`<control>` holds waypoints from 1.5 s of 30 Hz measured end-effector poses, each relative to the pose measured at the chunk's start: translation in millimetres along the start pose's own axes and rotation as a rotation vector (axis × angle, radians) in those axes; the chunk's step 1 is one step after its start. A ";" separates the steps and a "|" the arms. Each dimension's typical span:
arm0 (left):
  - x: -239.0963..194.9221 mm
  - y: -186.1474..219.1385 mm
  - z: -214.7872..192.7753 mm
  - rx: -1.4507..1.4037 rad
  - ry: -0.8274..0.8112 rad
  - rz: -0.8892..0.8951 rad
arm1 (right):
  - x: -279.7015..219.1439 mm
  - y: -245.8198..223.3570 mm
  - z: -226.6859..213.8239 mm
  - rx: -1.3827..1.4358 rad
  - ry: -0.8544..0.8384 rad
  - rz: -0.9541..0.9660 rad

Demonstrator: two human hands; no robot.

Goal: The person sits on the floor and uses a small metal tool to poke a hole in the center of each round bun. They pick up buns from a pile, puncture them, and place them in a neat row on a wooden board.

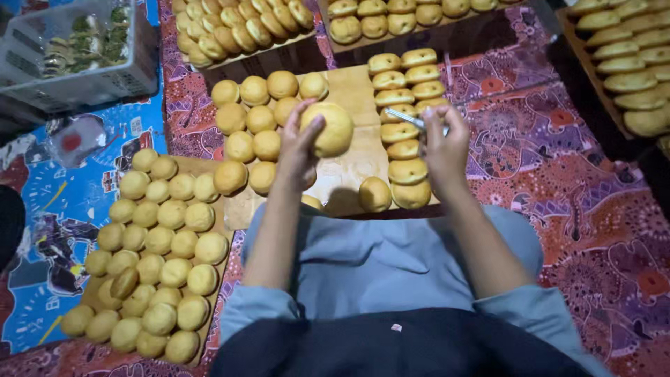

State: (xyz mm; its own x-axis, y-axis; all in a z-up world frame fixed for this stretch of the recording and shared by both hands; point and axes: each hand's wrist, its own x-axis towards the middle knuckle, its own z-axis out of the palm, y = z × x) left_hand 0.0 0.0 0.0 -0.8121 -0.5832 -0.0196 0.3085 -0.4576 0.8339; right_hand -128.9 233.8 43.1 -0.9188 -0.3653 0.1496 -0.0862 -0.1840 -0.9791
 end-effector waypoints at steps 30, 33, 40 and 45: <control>-69.5 -46.2 39.4 0.076 0.063 -0.223 | -84.7 36.5 38.1 -0.493 -0.135 -0.344; -67.8 -44.3 40.3 -0.004 0.137 -0.190 | -79.8 37.1 37.9 -0.590 -0.084 -0.564; -70.1 -53.5 37.1 0.055 0.189 -0.145 | -74.2 53.7 46.2 -0.453 -0.135 -0.277; -71.4 -55.7 27.3 0.120 0.104 -0.217 | -53.5 64.5 28.3 -0.312 -0.451 -0.033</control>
State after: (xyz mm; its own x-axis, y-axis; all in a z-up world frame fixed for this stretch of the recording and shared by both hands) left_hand 27.2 85.5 -30.0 -0.7959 -0.5485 -0.2564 0.0667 -0.5003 0.8633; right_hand -74.4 215.7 -24.1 -0.6632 -0.7317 0.1576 -0.2851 0.0522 -0.9571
